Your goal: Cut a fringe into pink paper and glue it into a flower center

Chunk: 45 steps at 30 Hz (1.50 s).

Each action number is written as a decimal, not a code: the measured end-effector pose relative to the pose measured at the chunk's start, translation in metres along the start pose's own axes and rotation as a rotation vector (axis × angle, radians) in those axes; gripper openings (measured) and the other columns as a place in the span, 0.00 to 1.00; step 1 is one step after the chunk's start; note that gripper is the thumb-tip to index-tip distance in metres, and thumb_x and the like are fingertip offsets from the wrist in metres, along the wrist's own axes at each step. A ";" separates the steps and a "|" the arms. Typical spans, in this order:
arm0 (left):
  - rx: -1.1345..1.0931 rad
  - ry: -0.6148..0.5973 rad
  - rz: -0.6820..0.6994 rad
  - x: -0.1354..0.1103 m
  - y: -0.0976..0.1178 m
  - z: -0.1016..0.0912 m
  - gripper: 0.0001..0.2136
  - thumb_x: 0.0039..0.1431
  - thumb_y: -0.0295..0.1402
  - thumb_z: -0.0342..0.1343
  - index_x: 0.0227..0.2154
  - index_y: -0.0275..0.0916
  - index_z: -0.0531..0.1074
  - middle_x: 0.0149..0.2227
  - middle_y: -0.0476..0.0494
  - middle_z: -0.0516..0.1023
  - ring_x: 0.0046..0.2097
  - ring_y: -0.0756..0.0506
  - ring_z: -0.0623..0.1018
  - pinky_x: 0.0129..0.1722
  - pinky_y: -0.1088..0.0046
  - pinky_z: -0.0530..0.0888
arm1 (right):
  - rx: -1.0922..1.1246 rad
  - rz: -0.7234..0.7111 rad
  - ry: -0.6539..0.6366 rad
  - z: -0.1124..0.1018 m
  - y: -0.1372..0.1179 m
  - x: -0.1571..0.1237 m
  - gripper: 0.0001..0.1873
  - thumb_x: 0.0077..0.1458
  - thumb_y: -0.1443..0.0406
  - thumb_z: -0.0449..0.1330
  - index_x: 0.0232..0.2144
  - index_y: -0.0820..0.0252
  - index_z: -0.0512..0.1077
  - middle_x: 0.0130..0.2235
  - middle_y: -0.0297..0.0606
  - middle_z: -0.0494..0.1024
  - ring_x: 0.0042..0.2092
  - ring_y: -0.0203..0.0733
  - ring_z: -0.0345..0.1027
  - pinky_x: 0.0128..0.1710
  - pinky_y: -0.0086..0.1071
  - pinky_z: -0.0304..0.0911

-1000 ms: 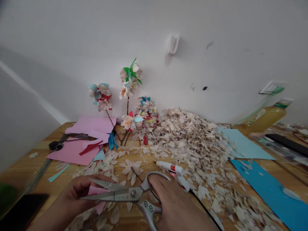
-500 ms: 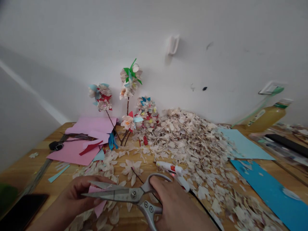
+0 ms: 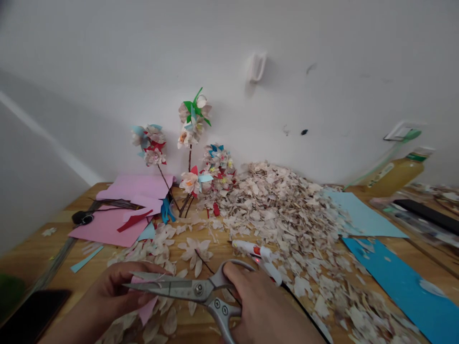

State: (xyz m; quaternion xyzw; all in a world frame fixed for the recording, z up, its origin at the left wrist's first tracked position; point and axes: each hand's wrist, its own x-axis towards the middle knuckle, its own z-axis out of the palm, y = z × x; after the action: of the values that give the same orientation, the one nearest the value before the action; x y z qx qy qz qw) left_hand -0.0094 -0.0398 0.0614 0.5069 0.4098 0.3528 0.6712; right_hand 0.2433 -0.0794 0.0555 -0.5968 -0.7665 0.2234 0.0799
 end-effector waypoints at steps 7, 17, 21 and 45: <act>0.056 -0.036 0.047 0.004 -0.004 -0.006 0.06 0.42 0.31 0.65 0.27 0.42 0.79 0.32 0.45 0.81 0.36 0.46 0.77 0.35 0.79 0.71 | 0.051 -0.022 -0.022 -0.005 -0.003 -0.003 0.21 0.35 0.68 0.62 0.36 0.54 0.62 0.43 0.38 0.70 0.42 0.47 0.64 0.42 0.36 0.57; 0.070 -0.043 0.064 0.002 -0.006 -0.008 0.04 0.42 0.32 0.65 0.25 0.41 0.79 0.33 0.45 0.80 0.35 0.47 0.77 0.34 0.79 0.71 | 0.062 -0.005 -0.017 -0.006 -0.004 -0.002 0.22 0.34 0.69 0.62 0.36 0.54 0.62 0.39 0.35 0.70 0.39 0.45 0.64 0.38 0.33 0.58; 0.071 -0.037 0.043 0.003 -0.004 -0.008 0.05 0.42 0.31 0.65 0.26 0.42 0.79 0.34 0.45 0.81 0.35 0.46 0.77 0.33 0.79 0.71 | 0.076 0.000 -0.032 -0.006 -0.005 -0.003 0.23 0.34 0.68 0.63 0.37 0.53 0.62 0.42 0.36 0.70 0.42 0.47 0.64 0.42 0.35 0.58; 0.046 -0.011 0.023 -0.001 0.004 0.000 0.08 0.42 0.35 0.66 0.29 0.43 0.79 0.34 0.47 0.81 0.36 0.48 0.77 0.35 0.82 0.70 | -0.005 0.024 -0.015 -0.003 -0.003 -0.002 0.17 0.35 0.67 0.62 0.30 0.54 0.61 0.32 0.32 0.70 0.34 0.43 0.63 0.32 0.30 0.56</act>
State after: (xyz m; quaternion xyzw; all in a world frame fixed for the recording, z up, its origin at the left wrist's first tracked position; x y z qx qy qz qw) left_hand -0.0106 -0.0397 0.0657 0.5290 0.4081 0.3482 0.6575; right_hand 0.2424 -0.0816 0.0599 -0.6044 -0.7605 0.2270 0.0701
